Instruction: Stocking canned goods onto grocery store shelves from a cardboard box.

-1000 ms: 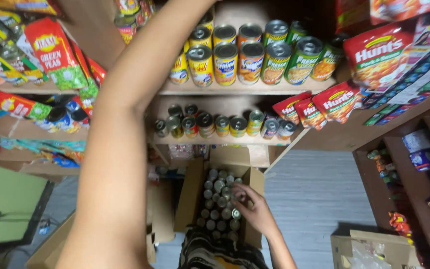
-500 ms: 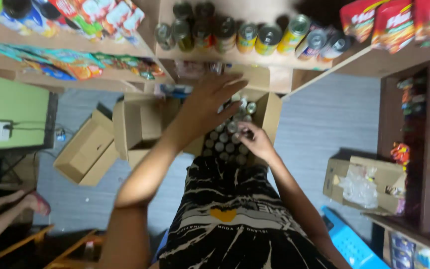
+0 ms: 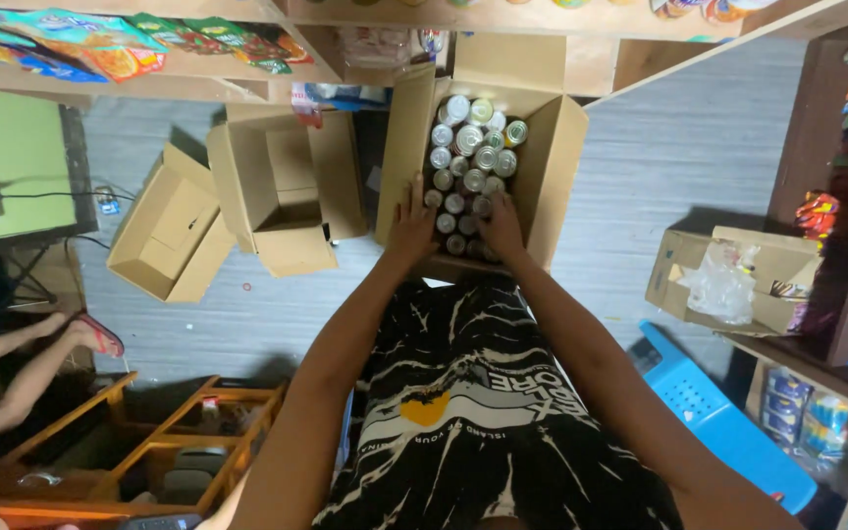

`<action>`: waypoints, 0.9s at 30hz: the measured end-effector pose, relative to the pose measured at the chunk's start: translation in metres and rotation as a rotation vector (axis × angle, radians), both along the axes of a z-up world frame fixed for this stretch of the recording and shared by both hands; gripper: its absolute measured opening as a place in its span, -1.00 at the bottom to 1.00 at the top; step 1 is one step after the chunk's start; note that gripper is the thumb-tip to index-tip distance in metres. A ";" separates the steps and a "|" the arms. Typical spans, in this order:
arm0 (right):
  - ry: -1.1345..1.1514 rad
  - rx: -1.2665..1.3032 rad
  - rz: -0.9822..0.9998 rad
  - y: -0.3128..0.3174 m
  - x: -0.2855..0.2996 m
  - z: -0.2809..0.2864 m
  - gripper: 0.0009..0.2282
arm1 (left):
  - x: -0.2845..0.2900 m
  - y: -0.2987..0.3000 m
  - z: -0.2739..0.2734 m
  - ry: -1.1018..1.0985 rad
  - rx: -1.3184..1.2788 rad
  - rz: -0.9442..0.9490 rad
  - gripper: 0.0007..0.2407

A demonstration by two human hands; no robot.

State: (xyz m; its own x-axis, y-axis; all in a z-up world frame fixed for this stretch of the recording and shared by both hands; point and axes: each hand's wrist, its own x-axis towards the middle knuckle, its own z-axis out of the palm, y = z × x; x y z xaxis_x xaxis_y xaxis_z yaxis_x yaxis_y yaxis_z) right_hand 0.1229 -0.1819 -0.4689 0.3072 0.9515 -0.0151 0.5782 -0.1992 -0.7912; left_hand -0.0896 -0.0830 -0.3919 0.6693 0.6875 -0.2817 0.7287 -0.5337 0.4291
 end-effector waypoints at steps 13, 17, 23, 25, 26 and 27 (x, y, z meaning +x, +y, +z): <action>-0.481 -0.471 -0.055 0.069 -0.016 -0.072 -0.52 | -0.001 0.010 -0.004 0.199 -0.031 -0.135 -0.10; -0.635 -0.369 -0.046 0.074 -0.006 -0.110 -0.57 | -0.012 0.006 -0.063 0.078 0.094 -0.147 -0.24; -0.333 -0.071 -0.031 0.071 -0.001 -0.012 -0.52 | -0.001 0.024 0.030 0.066 -0.213 -0.109 -0.26; -0.256 -0.088 -0.042 0.069 0.002 0.050 -0.51 | -0.006 0.020 -0.028 -0.111 -0.087 -0.057 -0.23; -0.171 -0.106 -0.047 0.066 0.000 0.080 -0.50 | -0.012 0.016 -0.057 -0.279 0.036 0.004 -0.20; -0.170 -0.108 -0.050 0.067 0.004 0.098 -0.50 | -0.004 0.020 -0.020 -0.279 0.034 0.002 -0.20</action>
State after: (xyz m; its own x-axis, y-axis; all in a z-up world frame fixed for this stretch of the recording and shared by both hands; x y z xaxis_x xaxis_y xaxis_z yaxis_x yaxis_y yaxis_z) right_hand 0.1265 -0.1153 -0.3706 0.3605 0.9308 -0.0603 0.6891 -0.3093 -0.6553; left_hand -0.0937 -0.0635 -0.4123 0.7164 0.6948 -0.0633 0.5859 -0.5498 0.5953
